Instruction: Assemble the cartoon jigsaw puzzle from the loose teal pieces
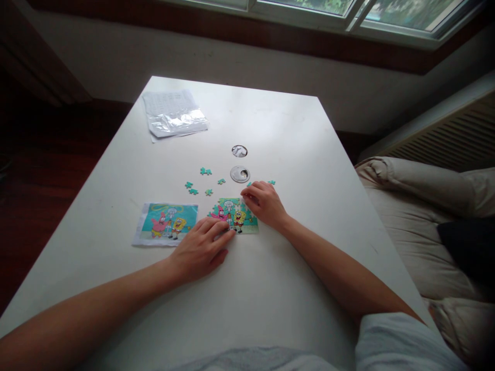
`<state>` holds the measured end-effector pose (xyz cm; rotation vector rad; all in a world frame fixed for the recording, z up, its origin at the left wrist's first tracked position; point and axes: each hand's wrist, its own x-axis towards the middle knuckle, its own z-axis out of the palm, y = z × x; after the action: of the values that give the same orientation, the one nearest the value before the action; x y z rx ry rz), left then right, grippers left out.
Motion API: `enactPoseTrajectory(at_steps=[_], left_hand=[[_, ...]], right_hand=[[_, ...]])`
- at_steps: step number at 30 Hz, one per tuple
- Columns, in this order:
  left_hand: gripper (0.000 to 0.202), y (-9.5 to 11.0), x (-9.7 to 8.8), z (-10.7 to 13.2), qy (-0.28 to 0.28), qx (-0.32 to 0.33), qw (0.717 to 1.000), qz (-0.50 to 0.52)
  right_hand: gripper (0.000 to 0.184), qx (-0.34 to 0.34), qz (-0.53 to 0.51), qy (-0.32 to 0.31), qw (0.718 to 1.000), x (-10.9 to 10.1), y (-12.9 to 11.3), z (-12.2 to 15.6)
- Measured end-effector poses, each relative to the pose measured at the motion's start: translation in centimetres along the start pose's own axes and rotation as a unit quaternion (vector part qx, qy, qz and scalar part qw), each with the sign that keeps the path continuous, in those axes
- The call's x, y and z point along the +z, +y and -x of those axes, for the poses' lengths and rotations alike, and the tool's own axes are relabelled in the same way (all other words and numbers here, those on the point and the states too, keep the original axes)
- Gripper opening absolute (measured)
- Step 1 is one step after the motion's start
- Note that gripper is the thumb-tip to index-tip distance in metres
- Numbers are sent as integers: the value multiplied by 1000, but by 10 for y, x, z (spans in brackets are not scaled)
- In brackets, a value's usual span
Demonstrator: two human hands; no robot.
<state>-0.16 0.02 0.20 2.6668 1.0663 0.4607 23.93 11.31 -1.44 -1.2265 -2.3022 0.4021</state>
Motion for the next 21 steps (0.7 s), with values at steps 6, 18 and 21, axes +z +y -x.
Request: enactPoseTrajectory(at_steps=[6, 18, 21], left_hand=[[42, -1, 0, 0, -5, 1, 1000, -2], [42, 0, 0, 0, 2, -1, 1000, -1], [43, 0, 0, 0, 6, 0, 1000, 3]], right_hand=[[12, -5, -1, 3, 1000, 0, 0, 0], [12, -4, 4, 0, 1000, 0, 1, 0], [13, -4, 4, 0, 1000, 0, 1, 0]])
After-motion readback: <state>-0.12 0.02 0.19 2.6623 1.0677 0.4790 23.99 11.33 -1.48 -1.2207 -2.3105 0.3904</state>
